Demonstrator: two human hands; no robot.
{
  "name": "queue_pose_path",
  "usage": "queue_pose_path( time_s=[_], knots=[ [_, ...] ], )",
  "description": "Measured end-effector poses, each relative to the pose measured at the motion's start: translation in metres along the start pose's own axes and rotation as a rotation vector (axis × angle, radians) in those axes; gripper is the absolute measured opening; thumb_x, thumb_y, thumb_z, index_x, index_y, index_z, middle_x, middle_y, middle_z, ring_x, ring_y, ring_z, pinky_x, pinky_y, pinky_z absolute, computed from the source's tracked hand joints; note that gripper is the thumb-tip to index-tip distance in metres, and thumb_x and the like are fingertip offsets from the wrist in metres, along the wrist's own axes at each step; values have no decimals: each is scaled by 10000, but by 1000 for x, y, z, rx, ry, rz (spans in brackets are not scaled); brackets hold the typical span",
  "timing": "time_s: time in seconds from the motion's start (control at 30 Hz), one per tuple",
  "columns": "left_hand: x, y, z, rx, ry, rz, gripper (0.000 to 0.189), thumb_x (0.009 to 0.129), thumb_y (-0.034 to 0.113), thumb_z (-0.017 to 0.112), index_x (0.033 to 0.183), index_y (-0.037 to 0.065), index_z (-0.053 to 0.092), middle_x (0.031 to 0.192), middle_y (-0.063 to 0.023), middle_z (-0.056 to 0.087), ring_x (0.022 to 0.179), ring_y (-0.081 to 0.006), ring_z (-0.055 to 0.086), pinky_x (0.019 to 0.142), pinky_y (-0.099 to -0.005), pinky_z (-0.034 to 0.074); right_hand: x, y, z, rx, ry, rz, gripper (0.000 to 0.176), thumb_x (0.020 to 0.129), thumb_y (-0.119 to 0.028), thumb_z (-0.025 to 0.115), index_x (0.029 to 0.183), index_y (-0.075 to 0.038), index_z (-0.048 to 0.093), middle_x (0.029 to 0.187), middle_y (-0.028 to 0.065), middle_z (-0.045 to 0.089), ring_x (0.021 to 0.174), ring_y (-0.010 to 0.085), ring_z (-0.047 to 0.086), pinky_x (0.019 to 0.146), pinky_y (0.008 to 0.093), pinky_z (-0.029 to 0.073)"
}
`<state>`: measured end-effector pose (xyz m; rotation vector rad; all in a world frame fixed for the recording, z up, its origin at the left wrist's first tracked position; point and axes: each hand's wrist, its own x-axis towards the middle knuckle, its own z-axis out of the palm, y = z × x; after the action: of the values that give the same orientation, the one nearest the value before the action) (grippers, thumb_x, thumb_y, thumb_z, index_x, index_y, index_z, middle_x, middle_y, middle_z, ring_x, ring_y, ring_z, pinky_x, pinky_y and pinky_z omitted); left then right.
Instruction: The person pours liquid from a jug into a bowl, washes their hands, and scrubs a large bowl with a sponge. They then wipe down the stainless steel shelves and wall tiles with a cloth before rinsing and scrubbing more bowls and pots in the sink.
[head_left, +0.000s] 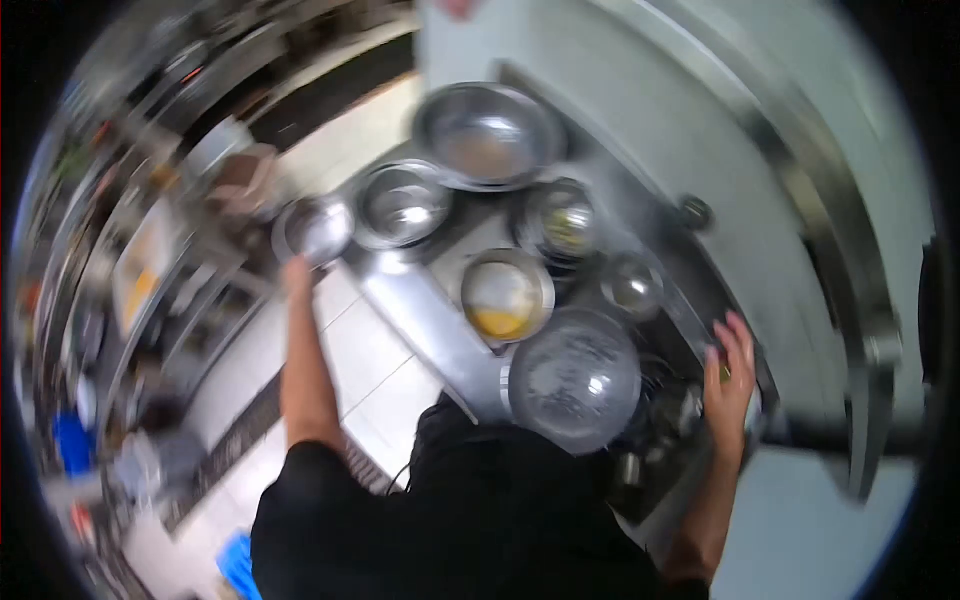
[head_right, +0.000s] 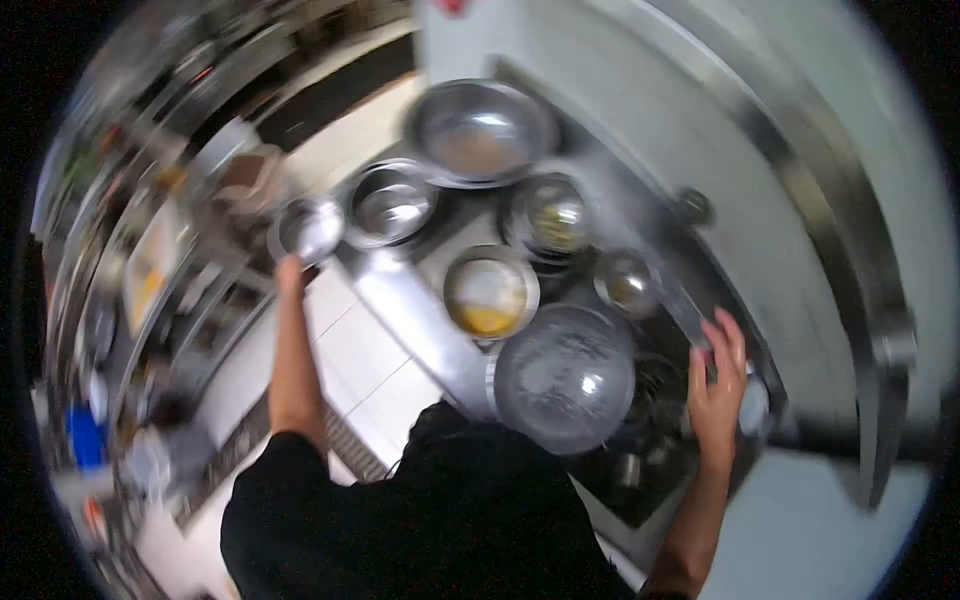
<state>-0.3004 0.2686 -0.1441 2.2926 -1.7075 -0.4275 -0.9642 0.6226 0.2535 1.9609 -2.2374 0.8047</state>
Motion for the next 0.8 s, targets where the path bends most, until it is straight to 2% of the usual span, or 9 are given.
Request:
queue_pose_path(
  time_s=[0.03, 0.17, 0.27, 0.3, 0.37, 0.57, 0.67, 0.73, 0.8],
  knots=[
    [28, -29, 40, -805, 152, -155, 390, 972, 324, 518, 923, -30, 676, 870, -115, 677, 772, -218, 620, 711, -426, 499, 8, -8, -16, 30, 113, 2, 305, 917, 28, 574, 1211, 3, 650, 1361, 175, 561, 1195, 305, 595, 919, 364, 517],
    [23, 82, -17, -1364, -312, -470, 472, 891, 308, 659, 1233, -11, 596, 1177, -121, 609, 1026, -293, 607, 882, -455, 578, 18, -11, -118, -450, 606, -253, 271, 822, 90, 621, 1050, -28, 707, 1087, 155, 674, 972, 276, 672, 837, 341, 538],
    [74, 37, 25, -1084, -273, -17, 574, 904, 449, 695, 1270, 18, 590, 1226, -127, 590, 1029, -299, 605, 831, -463, 583, 35, 8, -196, -672, 804, -249, 243, 810, 80, 635, 1015, -31, 703, 1005, 156, 686, 939, 294, 672, 805, 337, 539],
    [75, 46, 22, -1267, -327, -279, 587, 927, 492, 652, 1260, 13, 589, 1210, -127, 601, 999, -280, 618, 787, -436, 590, 40, 24, -220, -717, 856, -131, 188, 845, -18, 653, 1024, -34, 707, 1011, 169, 693, 961, 300, 674, 815, 348, 539],
    [86, 52, 29, -1285, -445, -274, 591, 933, 512, 635, 1234, 5, 594, 1171, -123, 605, 960, -264, 612, 750, -418, 589, 57, 53, -271, -719, 818, 137, 259, 881, -227, 669, 1057, -42, 709, 1052, 182, 695, 1005, 304, 666, 864, 385, 530],
    [53, 88, -9, -963, -375, -386, 1028, 737, 818, 637, 1441, 105, 412, 1307, -147, 527, 1020, -306, 589, 742, -415, 529, 83, 216, -353, -469, 507, 792, 992, 745, -680, 708, 1389, 45, 497, 1373, 271, 548, 1282, 380, 536, 1066, 439, 434],
    [29, 84, -9, -929, -211, -262, 944, 794, 768, 628, 1416, 82, 446, 1268, -151, 557, 1035, -292, 574, 791, -445, 508, 91, 257, -348, -453, 454, 865, 1172, 695, -734, 721, 1440, 110, 397, 1413, 311, 499, 1339, 387, 486, 1109, 427, 393],
    [33, 56, 23, -806, 145, 34, 741, 935, 517, 631, 1408, -30, 469, 1294, -242, 588, 1149, -316, 571, 964, -447, 452, 96, 272, -343, -490, 377, 941, 1233, 670, -747, 729, 1440, 145, 364, 1417, 322, 488, 1347, 390, 479, 1115, 422, 393],
    [-11, 61, -3, -633, 110, -17, 673, 951, 417, 634, 1393, -66, 478, 1317, -285, 569, 1192, -377, 561, 1018, -434, 424, 96, 290, -342, -545, 422, 930, 1232, 637, -737, 751, 1421, 139, 385, 1391, 319, 514, 1324, 397, 502, 1091, 420, 423]
  ],
)
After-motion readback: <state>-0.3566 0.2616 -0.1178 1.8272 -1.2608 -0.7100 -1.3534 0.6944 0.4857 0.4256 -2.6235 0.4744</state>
